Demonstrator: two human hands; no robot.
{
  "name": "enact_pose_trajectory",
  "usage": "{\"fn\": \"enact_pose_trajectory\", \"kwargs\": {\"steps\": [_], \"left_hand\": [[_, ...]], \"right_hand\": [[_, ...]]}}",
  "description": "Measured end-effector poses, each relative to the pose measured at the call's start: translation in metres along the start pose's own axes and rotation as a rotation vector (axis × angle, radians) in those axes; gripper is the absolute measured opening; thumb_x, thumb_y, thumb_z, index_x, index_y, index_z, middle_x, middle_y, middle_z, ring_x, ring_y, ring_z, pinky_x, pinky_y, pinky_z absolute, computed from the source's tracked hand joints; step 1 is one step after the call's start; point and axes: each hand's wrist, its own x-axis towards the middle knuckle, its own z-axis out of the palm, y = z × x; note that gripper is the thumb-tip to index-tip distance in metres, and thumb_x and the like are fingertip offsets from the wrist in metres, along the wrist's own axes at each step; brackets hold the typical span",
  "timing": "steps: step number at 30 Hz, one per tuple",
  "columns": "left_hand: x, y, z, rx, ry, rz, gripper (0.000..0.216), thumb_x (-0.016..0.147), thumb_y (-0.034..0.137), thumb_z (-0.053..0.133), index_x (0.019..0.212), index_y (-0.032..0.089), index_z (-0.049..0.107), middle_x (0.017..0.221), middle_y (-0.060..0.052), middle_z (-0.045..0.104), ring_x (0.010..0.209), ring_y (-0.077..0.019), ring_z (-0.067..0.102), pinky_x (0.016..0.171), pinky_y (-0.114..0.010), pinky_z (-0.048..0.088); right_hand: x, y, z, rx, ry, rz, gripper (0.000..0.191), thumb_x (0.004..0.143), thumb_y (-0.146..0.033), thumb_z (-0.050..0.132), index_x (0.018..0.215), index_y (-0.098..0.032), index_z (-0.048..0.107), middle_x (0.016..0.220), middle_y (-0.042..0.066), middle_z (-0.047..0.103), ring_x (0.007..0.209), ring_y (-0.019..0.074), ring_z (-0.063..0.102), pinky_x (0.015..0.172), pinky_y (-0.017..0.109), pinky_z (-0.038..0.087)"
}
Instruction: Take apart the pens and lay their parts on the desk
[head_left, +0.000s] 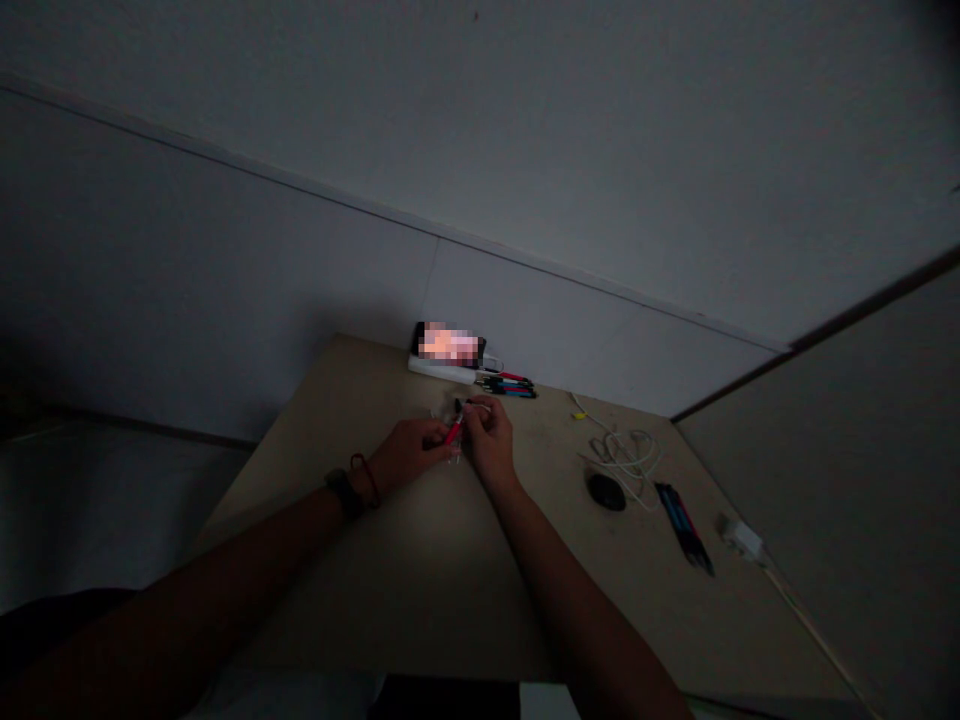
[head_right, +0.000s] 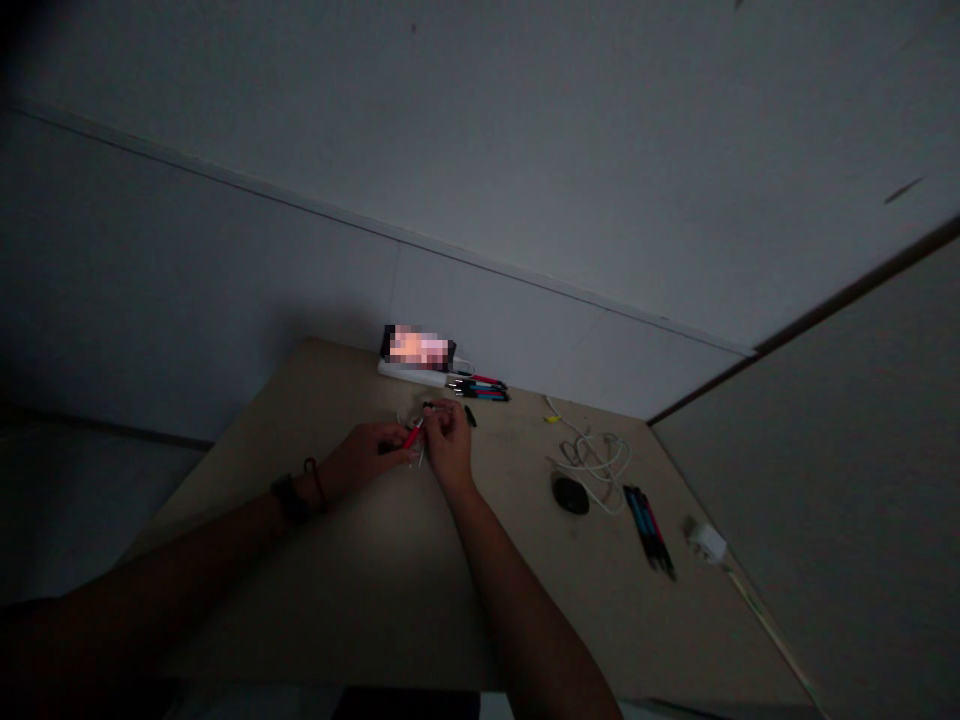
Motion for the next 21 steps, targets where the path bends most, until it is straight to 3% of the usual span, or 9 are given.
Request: {"fn": "enact_pose_trajectory", "kwargs": {"steps": [21], "left_hand": [[0.0021,-0.0065,0.0009,0.017,0.002,-0.003,0.023,0.083,0.04,0.068,0.089,0.019,0.072,0.084,-0.002,0.074,0.079,-0.0184,0.066,0.072,-0.029,0.049]], "right_hand": [[0.002,0.0049,-0.0033,-0.022,0.001,-0.013,0.032,0.083,-0.048,0.07,0.098,-0.022,0.057,0.059,-0.007,0.057,0.051,0.0137,0.054,0.052,0.026,0.043]]}}
